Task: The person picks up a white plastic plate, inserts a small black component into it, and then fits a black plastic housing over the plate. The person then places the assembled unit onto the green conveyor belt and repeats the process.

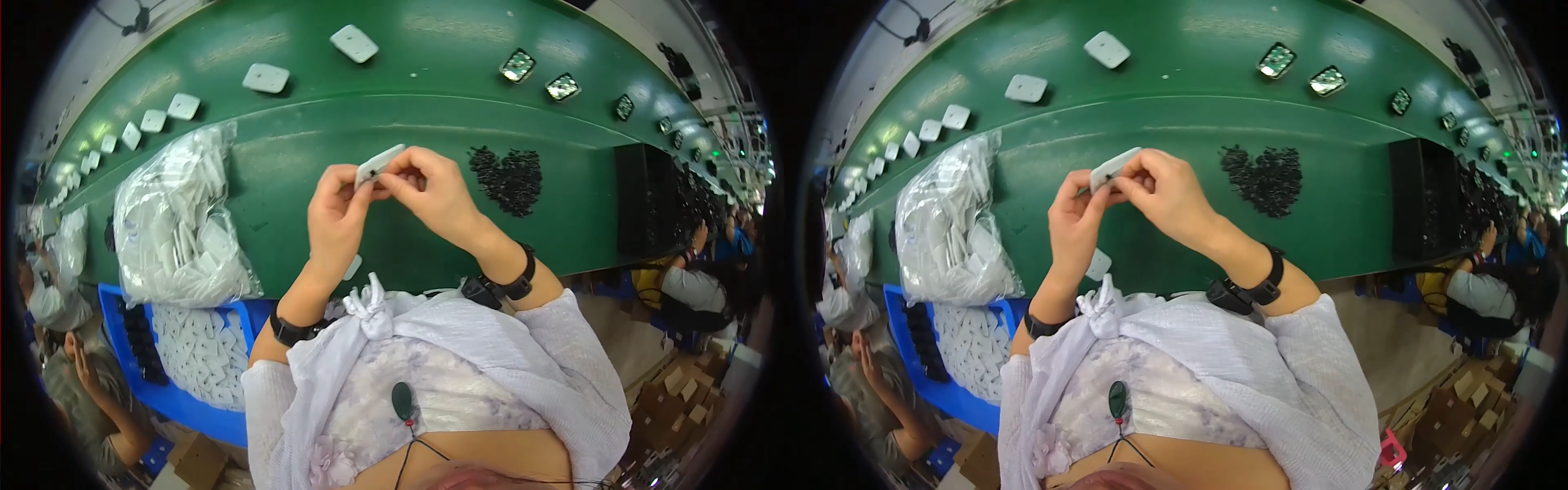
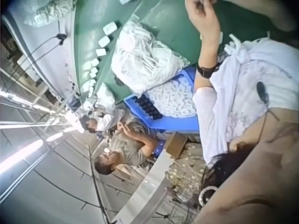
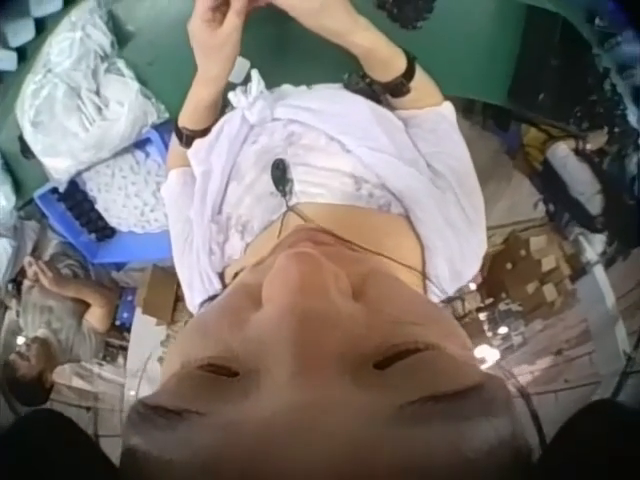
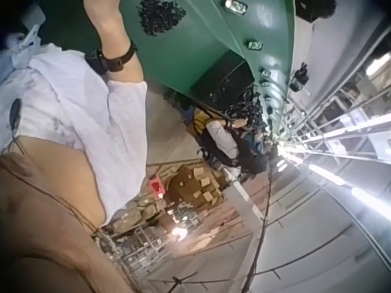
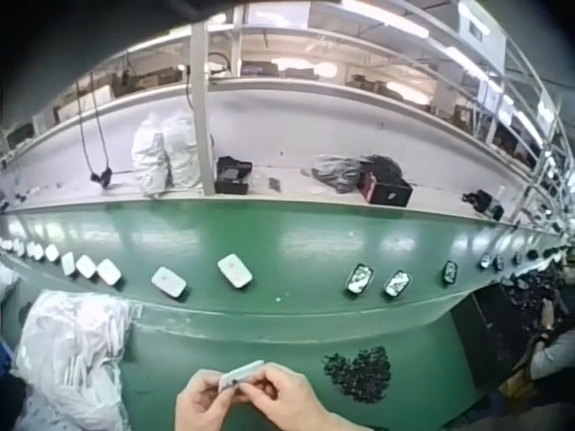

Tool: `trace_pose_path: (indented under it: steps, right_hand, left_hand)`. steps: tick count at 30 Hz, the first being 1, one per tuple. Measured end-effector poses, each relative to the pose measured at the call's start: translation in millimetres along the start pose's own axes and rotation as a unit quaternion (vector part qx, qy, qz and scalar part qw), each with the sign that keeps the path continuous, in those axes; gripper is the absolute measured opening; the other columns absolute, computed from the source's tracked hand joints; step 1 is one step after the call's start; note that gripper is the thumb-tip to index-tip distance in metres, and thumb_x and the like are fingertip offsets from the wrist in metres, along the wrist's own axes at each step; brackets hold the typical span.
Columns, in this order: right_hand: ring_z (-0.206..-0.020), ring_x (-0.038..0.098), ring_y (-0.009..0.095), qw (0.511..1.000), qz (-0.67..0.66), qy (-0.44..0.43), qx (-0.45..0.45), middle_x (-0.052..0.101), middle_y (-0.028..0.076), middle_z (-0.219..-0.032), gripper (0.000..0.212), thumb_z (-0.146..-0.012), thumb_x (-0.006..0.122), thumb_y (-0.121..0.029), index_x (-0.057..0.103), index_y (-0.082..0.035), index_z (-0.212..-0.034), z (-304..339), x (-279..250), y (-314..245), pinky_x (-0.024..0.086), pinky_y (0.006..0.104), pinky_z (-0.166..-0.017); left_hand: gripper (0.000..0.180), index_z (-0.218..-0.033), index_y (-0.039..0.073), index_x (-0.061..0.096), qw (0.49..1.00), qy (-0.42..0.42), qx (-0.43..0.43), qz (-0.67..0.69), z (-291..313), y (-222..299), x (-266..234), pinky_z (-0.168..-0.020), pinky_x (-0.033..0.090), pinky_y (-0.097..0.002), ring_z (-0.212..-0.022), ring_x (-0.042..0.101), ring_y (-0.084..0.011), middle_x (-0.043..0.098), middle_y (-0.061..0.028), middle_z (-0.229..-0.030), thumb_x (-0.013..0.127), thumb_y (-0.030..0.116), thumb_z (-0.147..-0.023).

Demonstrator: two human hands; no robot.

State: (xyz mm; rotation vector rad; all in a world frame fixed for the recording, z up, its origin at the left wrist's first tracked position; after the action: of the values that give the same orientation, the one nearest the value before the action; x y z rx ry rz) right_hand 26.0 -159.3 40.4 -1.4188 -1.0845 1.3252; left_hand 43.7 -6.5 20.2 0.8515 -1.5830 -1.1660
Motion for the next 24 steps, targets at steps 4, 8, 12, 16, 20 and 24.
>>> trace_pose_path:
  steps: [4, 8, 12, 16, 20, 24]
  right_hand:
    - [-0.080, 0.065, 0.012, 0.978, -0.194, -0.026, 0.069, 0.066, 0.007, -0.088, 0.013, -0.088, 0.065, -0.008, 0.061, 0.003, -0.093, -6.2, 6.7, 11.5, 0.053, 0.0249, -0.071]
    - [-0.075, 0.061, 0.010, 0.975, -0.219, 0.034, 0.018, 0.064, 0.007, -0.081, 0.015, -0.087, 0.065, -0.010, 0.056, 0.002, -0.085, -0.9, 19.5, 13.5, 0.053, 0.0259, -0.064]
    - [-0.072, 0.061, 0.022, 0.991, -0.034, 0.126, 0.021, 0.060, 0.010, -0.073, 0.033, -0.072, 0.077, -0.023, 0.055, -0.002, -0.083, 3.7, 16.4, 11.6, 0.047, 0.0346, -0.062]
    - [-0.075, 0.060, 0.025, 0.986, 0.033, 0.161, -0.025, 0.060, 0.009, -0.074, 0.037, -0.066, 0.079, -0.028, 0.056, -0.004, -0.083, 1.5, -8.8, 8.5, 0.045, 0.0371, -0.064]
    - [-0.073, 0.060, 0.023, 0.996, 0.023, -0.048, 0.067, 0.061, 0.007, -0.075, 0.029, -0.066, 0.075, -0.022, 0.055, -0.006, -0.080, -5.3, -18.5, 15.8, 0.045, 0.0364, -0.062]
    - [-0.071, 0.059, 0.021, 0.997, -0.036, 0.039, 0.048, 0.060, 0.008, -0.073, 0.029, -0.067, 0.075, -0.021, 0.053, -0.005, -0.077, -2.7, -11.3, 24.5, 0.045, 0.0347, -0.061]
  left_hand:
    - [0.007, -0.097, -0.003, 0.056, 0.987, -0.011, 0.058, -0.149, -0.6, -3.4, -9.4, -0.077, 0.049, -0.0251, -0.085, 0.056, -0.0142, 0.054, -0.0084, -0.096, 0.057, -0.003, -0.090]
    - [0.003, -0.093, -0.002, 0.054, 0.980, -0.001, 0.087, -0.178, -1.4, -4.7, -10.9, -0.071, 0.048, -0.0238, -0.082, 0.054, -0.0120, 0.053, -0.0066, -0.095, 0.056, -0.002, -0.091]
    - [0.003, -0.093, -0.002, 0.052, 0.981, 0.004, 0.070, -0.178, 0.6, -2.0, -5.6, -0.067, 0.049, -0.0228, -0.076, 0.057, -0.0125, 0.054, -0.0063, -0.093, 0.053, 0.001, -0.094]
    - [0.008, -0.098, -0.002, 0.053, 0.989, -0.037, 0.030, -0.137, -0.1, -2.7, -5.6, -0.067, 0.051, -0.0252, -0.073, 0.062, -0.0153, 0.062, -0.0092, -0.088, 0.054, 0.005, -0.095]
    - [0.014, -0.103, -0.005, 0.053, 0.992, -0.054, -0.084, -0.075, -3.1, 1.0, 3.0, -0.066, 0.051, -0.0259, -0.075, 0.064, -0.0173, 0.062, -0.0119, -0.092, 0.053, 0.007, -0.096]
    - [0.020, -0.109, -0.007, 0.051, 0.992, -0.013, -0.126, -0.009, -7.6, 11.5, 15.2, -0.064, 0.051, -0.0249, -0.075, 0.064, -0.0168, 0.062, -0.0130, -0.091, 0.050, 0.009, -0.097]
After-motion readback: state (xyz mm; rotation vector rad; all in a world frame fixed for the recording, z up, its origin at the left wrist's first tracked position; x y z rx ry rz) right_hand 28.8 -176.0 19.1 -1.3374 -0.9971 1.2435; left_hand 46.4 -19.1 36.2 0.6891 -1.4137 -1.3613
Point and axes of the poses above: each hand's wrist, its own z-axis away from the middle knuckle, its own x-axis out of the palm, y = z × x, the point moved 1 cm from there along -z, towards the middle knuckle
